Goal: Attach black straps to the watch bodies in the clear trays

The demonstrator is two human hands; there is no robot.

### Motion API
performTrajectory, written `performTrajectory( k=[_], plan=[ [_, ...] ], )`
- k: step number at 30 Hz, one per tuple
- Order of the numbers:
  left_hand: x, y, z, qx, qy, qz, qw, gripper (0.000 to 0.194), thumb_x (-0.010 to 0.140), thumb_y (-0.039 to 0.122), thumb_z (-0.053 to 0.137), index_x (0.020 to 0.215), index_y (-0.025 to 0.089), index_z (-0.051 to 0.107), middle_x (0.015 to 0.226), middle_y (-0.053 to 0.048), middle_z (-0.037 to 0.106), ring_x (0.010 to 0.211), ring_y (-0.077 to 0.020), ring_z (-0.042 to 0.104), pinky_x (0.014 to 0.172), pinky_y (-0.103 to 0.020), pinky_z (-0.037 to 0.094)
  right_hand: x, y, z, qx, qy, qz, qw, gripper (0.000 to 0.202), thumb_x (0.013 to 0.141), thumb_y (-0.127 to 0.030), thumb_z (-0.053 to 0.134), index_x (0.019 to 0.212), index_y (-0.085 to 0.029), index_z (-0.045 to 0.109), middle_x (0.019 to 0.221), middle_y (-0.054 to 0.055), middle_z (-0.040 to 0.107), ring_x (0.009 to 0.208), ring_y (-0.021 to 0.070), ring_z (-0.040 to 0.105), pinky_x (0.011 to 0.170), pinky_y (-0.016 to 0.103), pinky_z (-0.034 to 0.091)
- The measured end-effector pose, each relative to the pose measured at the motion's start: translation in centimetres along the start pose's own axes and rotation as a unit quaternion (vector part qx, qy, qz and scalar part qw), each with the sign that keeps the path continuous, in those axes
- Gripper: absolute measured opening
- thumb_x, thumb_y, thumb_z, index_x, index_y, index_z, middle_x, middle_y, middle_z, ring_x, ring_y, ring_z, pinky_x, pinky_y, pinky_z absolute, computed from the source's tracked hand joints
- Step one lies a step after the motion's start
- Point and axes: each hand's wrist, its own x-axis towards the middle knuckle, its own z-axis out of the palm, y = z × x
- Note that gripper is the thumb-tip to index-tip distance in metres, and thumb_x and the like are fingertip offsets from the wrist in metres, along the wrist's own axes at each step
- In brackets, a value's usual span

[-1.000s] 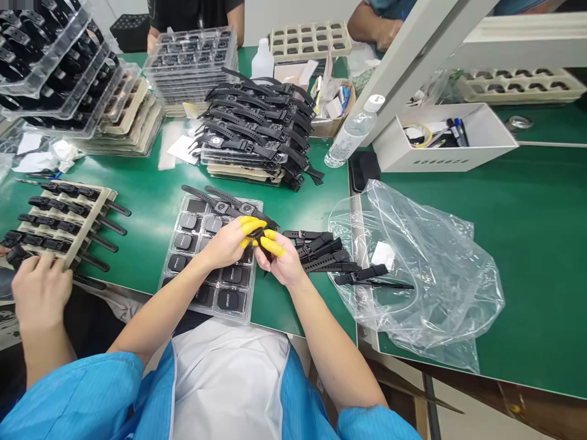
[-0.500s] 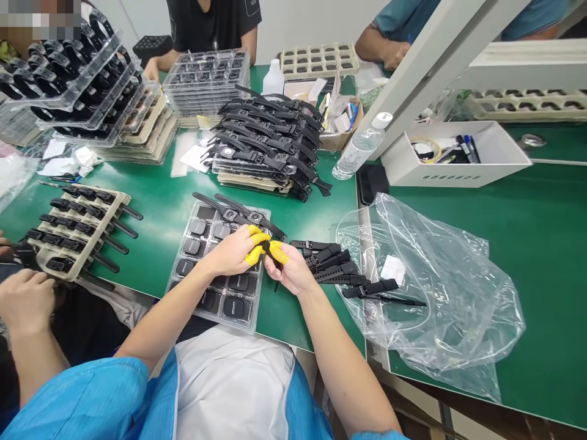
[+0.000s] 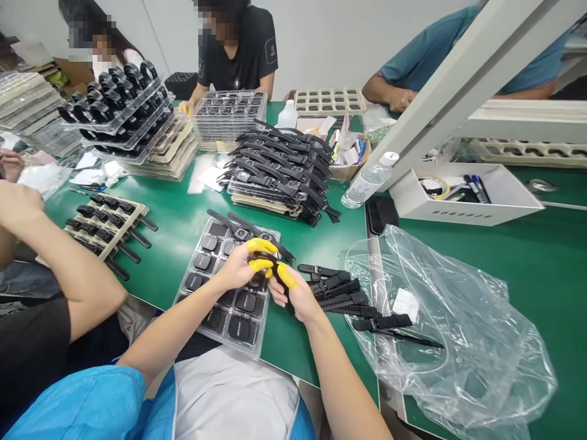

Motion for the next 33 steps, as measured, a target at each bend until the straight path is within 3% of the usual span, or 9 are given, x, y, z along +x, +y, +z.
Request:
performTrajectory(
  k=[3, 6, 8, 10, 13, 15, 17, 28, 33],
  plan=[
    [0.7, 0.3, -0.9, -0.132, 0.151, -0.074, 0.977, 0.043, 0.094, 0.058, 0.073, 0.111, 0.021, 0.060, 0.110, -0.009, 0.078, 0.088, -0.0216, 0.078, 0.074, -0.033, 0.064, -0.3, -0.6, -0.4, -0.017, -0.040, 0.087, 0.995, 0.043, 0.094, -0.062, 0.069, 0.085, -0.022, 0.055, 0.056, -0.009, 0.037, 0.044, 0.0067, 0.019, 0.039, 0.020, 0.017],
    [1.3, 0.1, -1.8, -0.187, 0.250, -0.100, 0.945, 0.051, 0.090, 0.061, 0.076, 0.112, 0.024, 0.050, 0.116, -0.008, 0.079, 0.073, -0.0183, 0.078, 0.065, -0.030, 0.064, -0.3, -1.0, -1.1, -0.059, 0.001, 0.071, 0.996, 0.041, 0.089, -0.057, 0.078, 0.088, -0.022, 0.055, 0.058, -0.009, 0.043, 0.044, 0.0063, 0.025, 0.039, 0.020, 0.023],
    [1.2, -0.3, -1.6, -0.185, 0.212, -0.137, 0.950, 0.052, 0.090, 0.059, 0.075, 0.117, 0.024, 0.049, 0.119, -0.009, 0.078, 0.066, -0.0177, 0.077, 0.059, -0.030, 0.063, -0.3, -1.1, -1.3, -0.065, 0.061, 0.010, 0.996, 0.041, 0.086, -0.053, 0.083, 0.089, -0.023, 0.055, 0.062, -0.007, 0.051, 0.045, 0.0071, 0.033, 0.041, 0.021, 0.031],
    [0.7, -0.9, -0.6, -0.140, 0.122, -0.168, 0.968, 0.045, 0.096, 0.053, 0.068, 0.125, 0.023, 0.053, 0.118, -0.011, 0.079, 0.065, -0.0192, 0.077, 0.058, -0.033, 0.064, -0.2, -1.1, -1.1, -0.054, 0.095, -0.040, 0.993, 0.039, 0.087, -0.054, 0.082, 0.092, -0.024, 0.057, 0.065, -0.006, 0.055, 0.045, 0.0079, 0.038, 0.043, 0.023, 0.034],
    [-0.3, -1.5, 1.0, 0.021, -0.011, -0.104, 0.994, 0.034, 0.102, 0.033, 0.056, 0.134, 0.022, 0.061, 0.127, -0.012, 0.076, 0.100, -0.0256, 0.079, 0.089, -0.043, 0.068, -0.3, -0.9, -0.4, -0.034, 0.088, -0.058, 0.994, 0.037, 0.089, -0.056, 0.079, 0.094, -0.024, 0.061, 0.064, -0.005, 0.056, 0.045, 0.0092, 0.037, 0.042, 0.025, 0.032],
    [-0.8, -1.7, 1.6, 0.130, -0.076, -0.027, 0.988, 0.041, 0.098, 0.019, 0.053, 0.138, 0.024, 0.063, 0.140, -0.011, 0.070, 0.131, -0.0268, 0.068, 0.114, -0.046, 0.057, -0.3, -0.7, -0.1, -0.027, 0.077, -0.054, 0.995, 0.038, 0.088, -0.057, 0.079, 0.092, -0.023, 0.062, 0.062, -0.004, 0.056, 0.045, 0.0098, 0.037, 0.042, 0.025, 0.032],
    [-1.1, -1.8, 1.6, 0.192, -0.119, 0.014, 0.974, 0.053, 0.095, 0.010, 0.049, 0.144, 0.024, 0.061, 0.148, -0.011, 0.063, 0.142, -0.0257, 0.059, 0.122, -0.045, 0.050, -0.4, -0.6, 0.0, -0.026, 0.067, -0.046, 0.996, 0.039, 0.087, -0.057, 0.081, 0.089, -0.023, 0.061, 0.058, -0.005, 0.054, 0.044, 0.0097, 0.036, 0.042, 0.025, 0.030],
    [-1.1, -1.0, 0.9, 0.255, -0.169, 0.025, 0.952, 0.057, 0.095, 0.005, 0.044, 0.148, 0.019, 0.059, 0.142, -0.013, 0.061, 0.133, -0.0238, 0.063, 0.116, -0.038, 0.053, -0.5, -0.1, -0.6, -0.041, 0.005, -0.015, 0.999, 0.043, 0.090, -0.059, 0.078, 0.081, -0.022, 0.058, 0.045, -0.008, 0.046, 0.040, 0.0080, 0.029, 0.043, 0.025, 0.024],
    [-1.0, -0.5, 0.9, 0.265, -0.174, 0.019, 0.948, 0.054, 0.096, 0.007, 0.045, 0.147, 0.021, 0.060, 0.140, -0.013, 0.062, 0.131, -0.0236, 0.064, 0.115, -0.038, 0.055, -0.4, -0.1, -0.6, -0.031, 0.017, -0.021, 0.999, 0.043, 0.090, -0.060, 0.078, 0.080, -0.023, 0.058, 0.045, -0.009, 0.042, 0.040, 0.0073, 0.027, 0.042, 0.024, 0.024]
  ],
)
